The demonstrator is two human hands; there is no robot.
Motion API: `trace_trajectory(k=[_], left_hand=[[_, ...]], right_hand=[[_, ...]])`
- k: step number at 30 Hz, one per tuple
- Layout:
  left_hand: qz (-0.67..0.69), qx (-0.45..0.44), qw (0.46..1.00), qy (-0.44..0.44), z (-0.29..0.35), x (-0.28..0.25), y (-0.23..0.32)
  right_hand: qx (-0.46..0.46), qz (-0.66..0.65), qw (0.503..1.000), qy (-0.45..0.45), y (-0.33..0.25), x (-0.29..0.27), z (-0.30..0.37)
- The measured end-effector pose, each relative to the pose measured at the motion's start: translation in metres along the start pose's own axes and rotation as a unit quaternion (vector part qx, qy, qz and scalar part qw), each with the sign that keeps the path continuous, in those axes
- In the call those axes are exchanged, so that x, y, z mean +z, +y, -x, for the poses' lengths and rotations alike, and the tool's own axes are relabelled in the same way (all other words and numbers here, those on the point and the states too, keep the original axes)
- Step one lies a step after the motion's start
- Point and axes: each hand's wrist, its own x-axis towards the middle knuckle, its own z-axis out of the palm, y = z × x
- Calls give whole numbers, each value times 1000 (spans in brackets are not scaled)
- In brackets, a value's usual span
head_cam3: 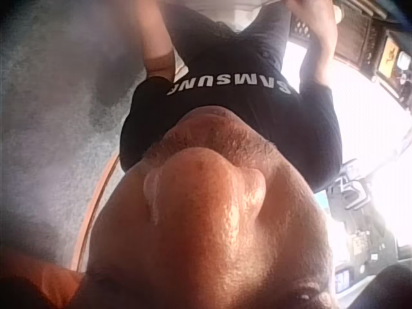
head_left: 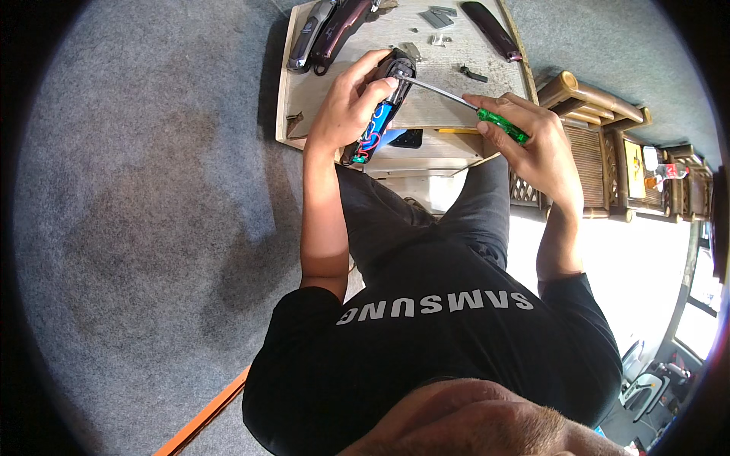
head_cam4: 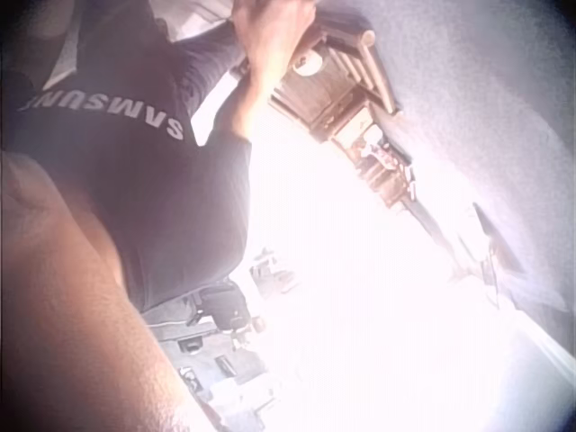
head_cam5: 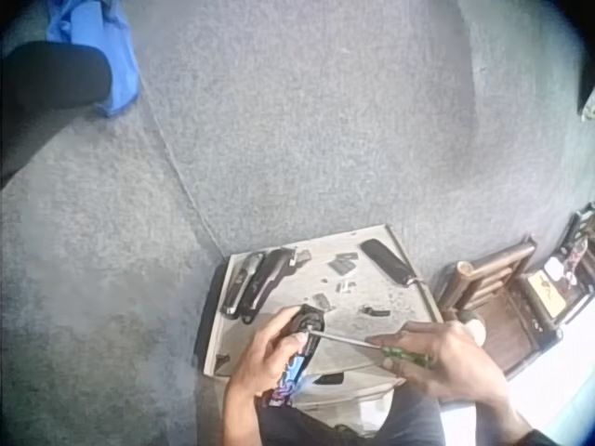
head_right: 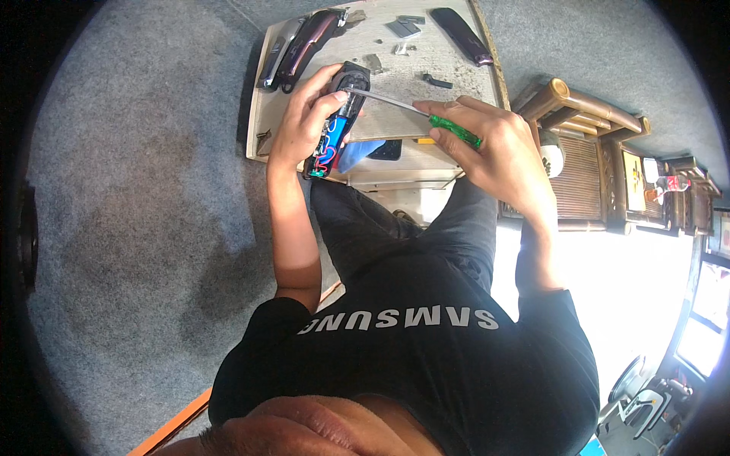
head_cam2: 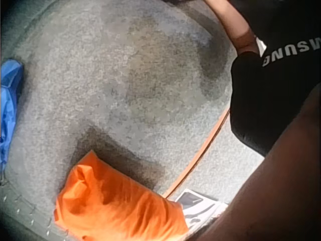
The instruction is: The person disassembles the housing of a hair clipper, removes internal components using a screwdriver and pliers, and then begins reassembling the device by placing parts back into the casing and tightening screws with a screwdriver.
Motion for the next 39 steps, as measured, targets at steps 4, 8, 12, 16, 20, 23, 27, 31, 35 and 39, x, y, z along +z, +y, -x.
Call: trace_trajectory(k=[4,8,12,16,20,23,27,31,35,39], left_hand=[[-22,47,999,9,-3,-2,-8],[-19,36,999,6,-3,-2,-7],[-8,40,999,3,-3,-1,-7],[-20,43,999,2,-3,0,-8],[-4,23,1000,9,-2,2,-4],[-2,19,1000,10,-3,3,-5],[-25,33,999,10,-3,1,-4],[-30,50,998,11,-7,-3,-14],[-30,48,998,16,-4,1,-9],[-13,25,1000,5,-3,-1,-7]], right_hand=[[7,4,1000,-6,-2,-1,-1],[0,6,1000,-3,-1,0,1],[-15,45,999,8,-4,-2,1],[-77,118,990,29,-14,-11,1],[-83,136,987,35,-25,-26,-8],[-98,76,992,5,-36,-43,-13],[-126,15,989,80,-52,-48,-16],[-162,4,975,150,-48,-43,-21],[-118,-45,973,191,-40,-30,-21],[-126,-52,972,189,-30,-31,-16]])
